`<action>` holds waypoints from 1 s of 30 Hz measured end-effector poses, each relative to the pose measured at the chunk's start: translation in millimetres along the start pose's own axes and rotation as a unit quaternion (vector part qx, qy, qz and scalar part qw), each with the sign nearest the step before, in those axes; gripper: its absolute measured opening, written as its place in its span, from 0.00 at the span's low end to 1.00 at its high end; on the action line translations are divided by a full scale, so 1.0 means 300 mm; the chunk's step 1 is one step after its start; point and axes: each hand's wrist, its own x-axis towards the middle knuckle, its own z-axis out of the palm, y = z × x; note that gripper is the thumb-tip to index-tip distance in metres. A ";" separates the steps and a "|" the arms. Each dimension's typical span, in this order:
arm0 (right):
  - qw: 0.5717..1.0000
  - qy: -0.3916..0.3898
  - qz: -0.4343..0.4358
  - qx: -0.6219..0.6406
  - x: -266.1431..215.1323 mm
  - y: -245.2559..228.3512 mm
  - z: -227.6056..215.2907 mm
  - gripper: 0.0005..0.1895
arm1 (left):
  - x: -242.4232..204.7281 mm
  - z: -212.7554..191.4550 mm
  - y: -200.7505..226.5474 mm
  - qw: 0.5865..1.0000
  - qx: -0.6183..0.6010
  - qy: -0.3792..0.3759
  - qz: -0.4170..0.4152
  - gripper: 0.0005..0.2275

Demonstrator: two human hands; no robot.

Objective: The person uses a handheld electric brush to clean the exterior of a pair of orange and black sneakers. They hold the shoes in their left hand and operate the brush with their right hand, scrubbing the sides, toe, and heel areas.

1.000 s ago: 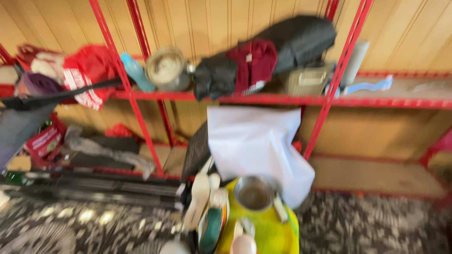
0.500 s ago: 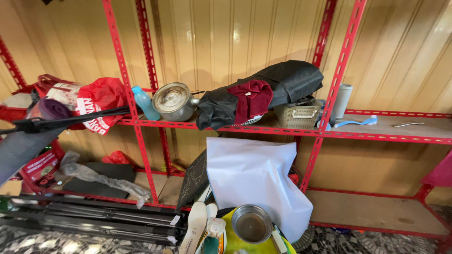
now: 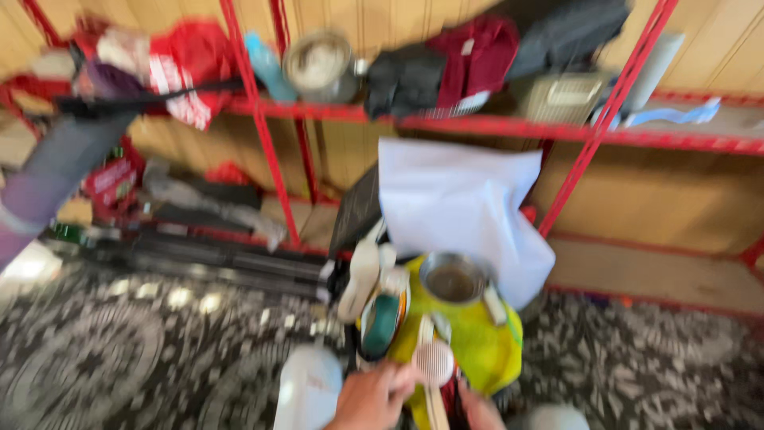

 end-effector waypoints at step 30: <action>0.999 -0.034 0.030 0.023 0.055 -0.056 -0.011 0.22 | 0.026 -0.088 0.035 0.994 0.004 -0.082 0.065 0.16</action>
